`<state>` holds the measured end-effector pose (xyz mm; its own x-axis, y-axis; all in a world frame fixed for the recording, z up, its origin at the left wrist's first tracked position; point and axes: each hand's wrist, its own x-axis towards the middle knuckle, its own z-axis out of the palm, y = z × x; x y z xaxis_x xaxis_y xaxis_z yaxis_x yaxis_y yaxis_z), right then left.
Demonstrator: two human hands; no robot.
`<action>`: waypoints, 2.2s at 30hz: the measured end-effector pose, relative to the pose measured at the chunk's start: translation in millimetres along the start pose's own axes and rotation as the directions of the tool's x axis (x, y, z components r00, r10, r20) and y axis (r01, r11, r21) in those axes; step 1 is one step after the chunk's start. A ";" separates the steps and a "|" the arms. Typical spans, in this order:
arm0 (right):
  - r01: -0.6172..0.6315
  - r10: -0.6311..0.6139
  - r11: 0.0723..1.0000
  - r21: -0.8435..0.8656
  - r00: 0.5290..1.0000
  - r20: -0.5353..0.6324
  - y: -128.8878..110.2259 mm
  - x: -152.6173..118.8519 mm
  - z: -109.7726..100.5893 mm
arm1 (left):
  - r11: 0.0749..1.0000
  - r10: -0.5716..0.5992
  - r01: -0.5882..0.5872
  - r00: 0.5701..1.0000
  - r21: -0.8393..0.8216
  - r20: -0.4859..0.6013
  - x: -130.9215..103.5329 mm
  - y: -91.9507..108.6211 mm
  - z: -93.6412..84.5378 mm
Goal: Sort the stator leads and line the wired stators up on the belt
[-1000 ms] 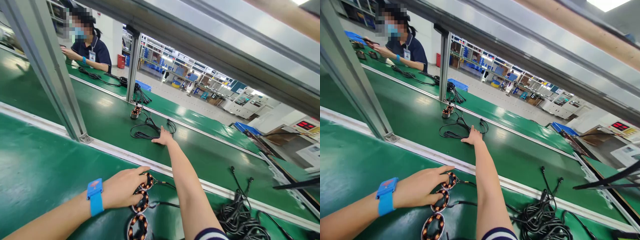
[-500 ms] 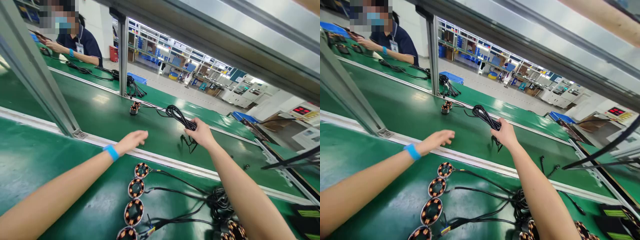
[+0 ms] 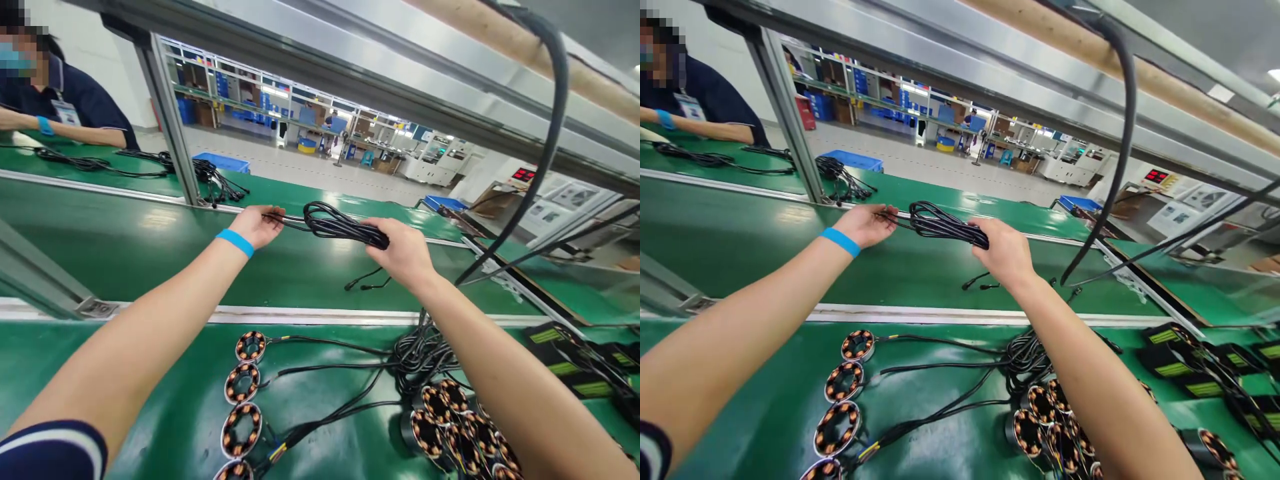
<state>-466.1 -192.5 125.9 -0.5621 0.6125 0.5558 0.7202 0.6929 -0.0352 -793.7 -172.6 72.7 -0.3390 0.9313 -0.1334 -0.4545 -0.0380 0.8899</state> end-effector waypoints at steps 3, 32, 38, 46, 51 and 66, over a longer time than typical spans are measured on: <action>-0.001 0.001 1.000 -0.019 1.000 -0.013 21.0 -23.4 -12.9 | 0.993 -0.006 -0.005 0.995 0.116 0.098 -31.7 -11.4 -1.1; -0.209 0.374 0.927 -0.312 0.583 0.721 102.8 -155.9 63.0 | -0.336 -0.218 -0.512 0.859 0.791 0.463 -23.1 -74.2 -51.4; -0.161 0.302 0.952 -0.258 0.608 0.734 113.0 -170.3 59.4 | -0.251 -0.194 -0.534 0.845 0.808 0.498 -126.0 -63.3 -89.2; -0.179 0.372 0.920 -0.348 0.677 0.635 99.5 -185.1 55.4 | -0.180 -0.171 -0.557 0.829 0.811 0.532 -183.7 -81.5 -108.0; -0.011 0.235 0.923 -0.383 0.806 0.544 64.0 -190.6 38.1 | -0.137 -0.215 -0.606 0.790 0.783 0.574 -220.5 -85.6 -109.6; -0.205 -0.097 0.878 -0.432 0.809 -0.580 -13.6 49.6 -215.2 | 0.272 0.407 -0.490 0.838 0.828 0.363 -257.4 -189.5 -196.7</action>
<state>-416.3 -253.4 332.7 -0.2880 0.2074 0.9349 0.9236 0.3182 0.2139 -782.2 -476.4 -147.4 -0.1706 0.8966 0.4087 0.7248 -0.1668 0.6685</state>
